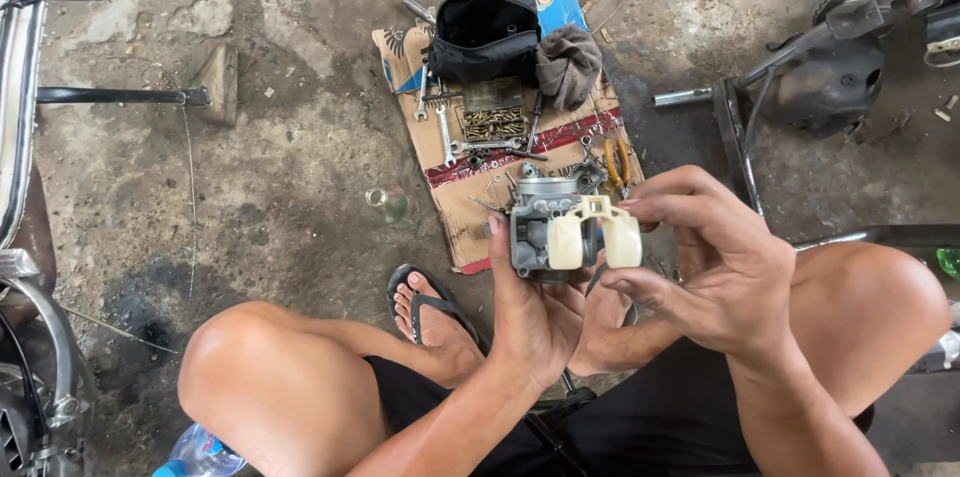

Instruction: Disassembling and inspecting a motorcycle carburetor, focusing on the jets and float assembly.

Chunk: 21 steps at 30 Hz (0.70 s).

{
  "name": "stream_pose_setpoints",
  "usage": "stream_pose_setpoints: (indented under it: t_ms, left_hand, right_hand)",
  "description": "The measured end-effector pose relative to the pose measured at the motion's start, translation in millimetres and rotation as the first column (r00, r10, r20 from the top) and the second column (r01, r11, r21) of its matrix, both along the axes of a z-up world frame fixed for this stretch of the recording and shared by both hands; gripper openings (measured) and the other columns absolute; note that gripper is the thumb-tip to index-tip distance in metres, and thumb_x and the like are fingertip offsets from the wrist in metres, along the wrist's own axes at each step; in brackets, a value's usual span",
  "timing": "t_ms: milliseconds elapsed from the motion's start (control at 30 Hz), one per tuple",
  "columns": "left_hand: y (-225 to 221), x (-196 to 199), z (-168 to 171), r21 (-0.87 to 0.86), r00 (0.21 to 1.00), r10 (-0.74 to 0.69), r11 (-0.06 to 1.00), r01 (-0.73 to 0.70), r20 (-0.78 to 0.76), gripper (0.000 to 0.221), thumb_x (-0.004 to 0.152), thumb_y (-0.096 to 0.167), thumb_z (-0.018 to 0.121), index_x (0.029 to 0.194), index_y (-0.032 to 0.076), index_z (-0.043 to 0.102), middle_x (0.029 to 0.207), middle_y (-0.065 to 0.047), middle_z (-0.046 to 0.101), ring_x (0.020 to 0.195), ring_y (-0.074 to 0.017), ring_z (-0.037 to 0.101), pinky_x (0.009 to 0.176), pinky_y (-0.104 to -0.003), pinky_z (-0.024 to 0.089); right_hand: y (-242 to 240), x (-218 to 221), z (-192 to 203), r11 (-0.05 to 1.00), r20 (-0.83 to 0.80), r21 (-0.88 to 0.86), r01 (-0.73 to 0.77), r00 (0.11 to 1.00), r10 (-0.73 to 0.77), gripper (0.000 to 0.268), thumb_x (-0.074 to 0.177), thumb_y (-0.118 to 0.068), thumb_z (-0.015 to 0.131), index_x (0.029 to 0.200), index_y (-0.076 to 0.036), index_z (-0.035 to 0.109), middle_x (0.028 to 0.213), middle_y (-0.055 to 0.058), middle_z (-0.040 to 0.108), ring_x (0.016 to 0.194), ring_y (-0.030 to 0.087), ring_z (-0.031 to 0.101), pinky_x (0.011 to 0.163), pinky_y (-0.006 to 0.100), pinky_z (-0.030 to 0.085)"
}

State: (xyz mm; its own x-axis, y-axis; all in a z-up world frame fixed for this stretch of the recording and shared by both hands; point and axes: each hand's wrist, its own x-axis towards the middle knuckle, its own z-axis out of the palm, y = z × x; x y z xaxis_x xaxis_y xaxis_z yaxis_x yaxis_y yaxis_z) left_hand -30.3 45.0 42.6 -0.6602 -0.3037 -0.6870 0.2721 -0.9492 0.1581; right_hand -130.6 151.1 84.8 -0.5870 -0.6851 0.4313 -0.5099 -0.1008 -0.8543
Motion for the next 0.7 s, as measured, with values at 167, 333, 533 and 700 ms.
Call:
stream_pose_setpoints:
  t_ms: [167, 333, 533, 700]
  left_hand:
    - [5, 1, -12, -0.024, 0.997, 0.046, 0.999, -0.047, -0.06, 0.067, 0.09, 0.059, 0.058, 0.13, 0.007, 0.066, 0.115, -0.008, 0.075, 0.099, -0.0173, 0.071, 0.085, -0.028, 0.057]
    - [6, 4, -17, -0.013, 0.989, 0.035, 0.999, -0.037, -0.145, 0.065, 0.093, 0.06, 0.057, 0.129, 0.007, 0.066, 0.114, -0.008, 0.074, 0.096, -0.0177, 0.071, 0.084, -0.031, 0.059]
    - [6, 4, -7, -0.028, 0.976, 0.01, 0.999, -0.016, -0.216, 0.07, 0.093, 0.063, 0.054, 0.134, 0.007, 0.06, 0.115, -0.009, 0.071, 0.089, -0.021, 0.07, 0.088, -0.044, 0.06]
    - [5, 5, -7, 0.023, 0.983, 0.034, 0.999, -0.03, -0.178, 0.069, 0.093, 0.062, 0.057, 0.13, 0.004, 0.061, 0.106, -0.01, 0.072, 0.077, -0.0193, 0.069, 0.081, -0.04, 0.061]
  right_hand:
    - [-7, 0, 2, 0.997, -0.173, 0.068, 0.023, 0.985, -0.011, 0.053, 0.071, -0.028, 0.085, 0.107, 0.006, 0.066, 0.104, 0.022, 0.068, 0.095, 0.026, 0.07, 0.086, 0.031, 0.058]
    - [-9, 0, 0, 0.997, -0.191, 0.075, 0.021, 0.982, -0.007, 0.052, 0.071, -0.03, 0.085, 0.107, 0.004, 0.068, 0.104, 0.02, 0.069, 0.096, 0.026, 0.071, 0.089, 0.032, 0.058]
    - [-12, 0, -6, 0.997, -0.128, 0.077, -0.006, 0.992, 0.016, 0.05, 0.073, -0.029, 0.084, 0.107, 0.003, 0.068, 0.103, 0.02, 0.068, 0.092, 0.024, 0.068, 0.083, 0.03, 0.055]
    - [-13, 2, -9, 0.997, -0.111, 0.075, -0.004, 0.994, 0.012, 0.048, 0.073, -0.028, 0.084, 0.106, 0.003, 0.068, 0.103, 0.02, 0.068, 0.092, 0.024, 0.068, 0.082, 0.03, 0.055]
